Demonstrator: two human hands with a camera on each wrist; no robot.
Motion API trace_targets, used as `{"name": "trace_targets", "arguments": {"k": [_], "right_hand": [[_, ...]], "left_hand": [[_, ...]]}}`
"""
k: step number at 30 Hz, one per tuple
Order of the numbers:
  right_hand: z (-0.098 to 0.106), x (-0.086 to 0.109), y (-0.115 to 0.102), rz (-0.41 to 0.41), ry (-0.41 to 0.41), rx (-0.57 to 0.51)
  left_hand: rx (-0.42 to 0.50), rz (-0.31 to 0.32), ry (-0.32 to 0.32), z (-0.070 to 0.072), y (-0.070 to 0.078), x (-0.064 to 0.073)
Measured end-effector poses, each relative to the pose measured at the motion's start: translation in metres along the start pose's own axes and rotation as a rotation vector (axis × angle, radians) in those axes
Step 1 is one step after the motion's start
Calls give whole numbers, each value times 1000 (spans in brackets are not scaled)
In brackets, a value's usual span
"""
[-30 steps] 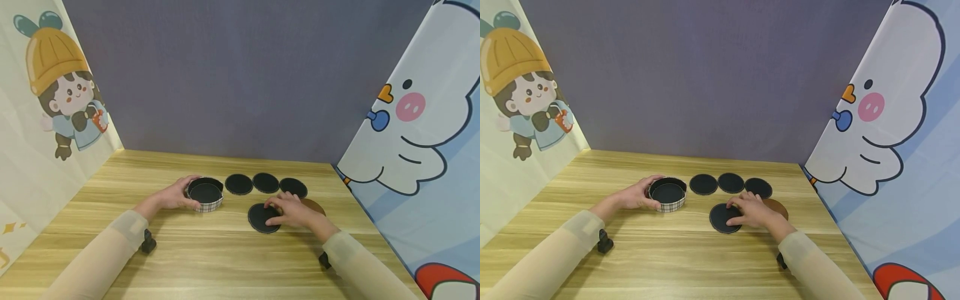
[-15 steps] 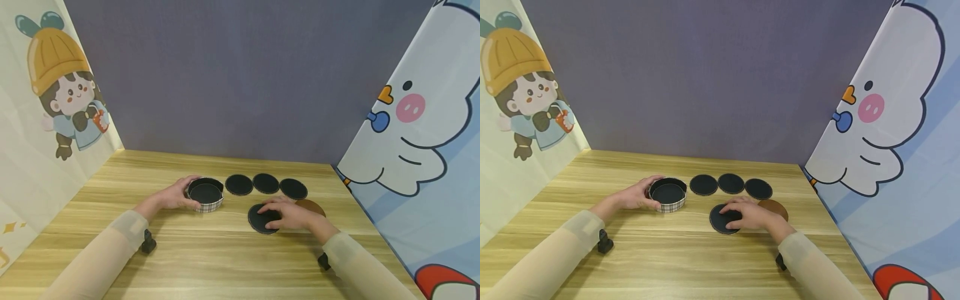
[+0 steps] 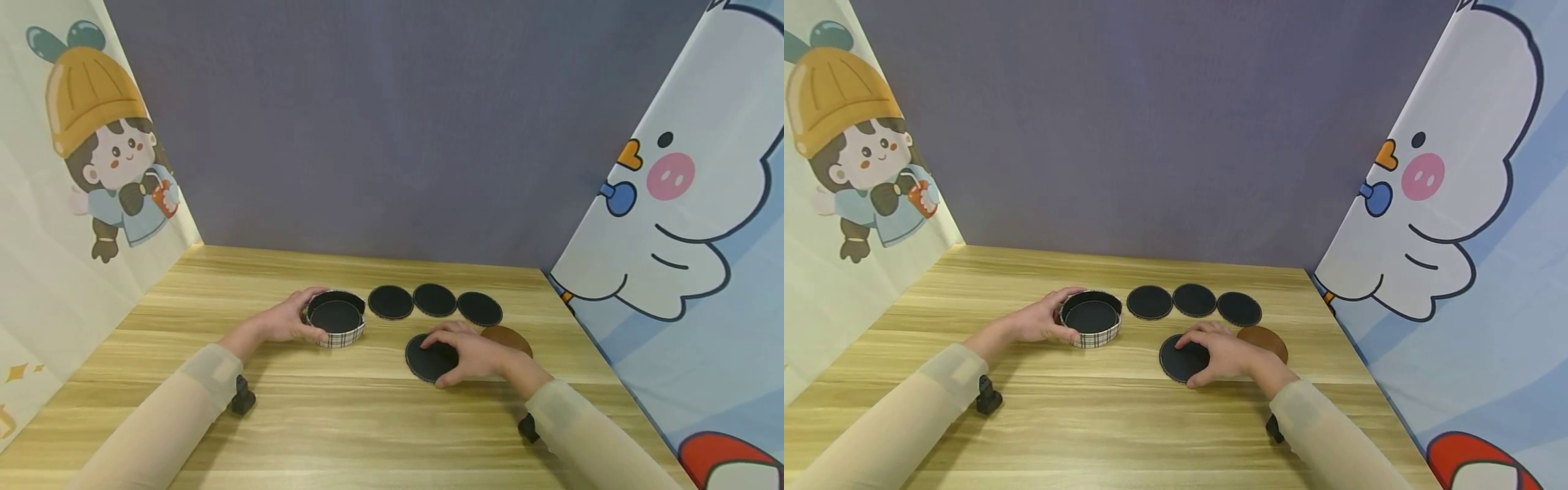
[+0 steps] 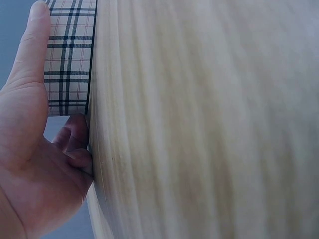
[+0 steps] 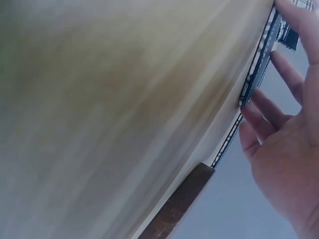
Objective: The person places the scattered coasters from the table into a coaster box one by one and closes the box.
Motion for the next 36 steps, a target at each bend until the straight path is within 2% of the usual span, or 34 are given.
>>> {"name": "trace_targets", "arguments": {"k": [10, 18, 27, 36], "right_hand": [[2, -4, -2, -25, 61, -44], [12, -13, -9, 22, 176, -20], [18, -33, -19, 39, 236, 9], [22, -61, -23, 20, 251, 9]], "left_hand": [[11, -4, -2, -1, 1, 0], [4, 20, 3, 0, -3, -1], [-2, 26, 10, 0, -6, -1], [-7, 33, 0, 0, -6, 0]]}}
Point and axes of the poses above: each hand's wrist, its own x-axis away from the middle knuckle, its own z-axis out of the back of the hand, y = z × x, the point moved 7 cm from there along -x, towards the middle knuckle, and after that the axes turned 11 degrees about z, right-handed, at the moved point
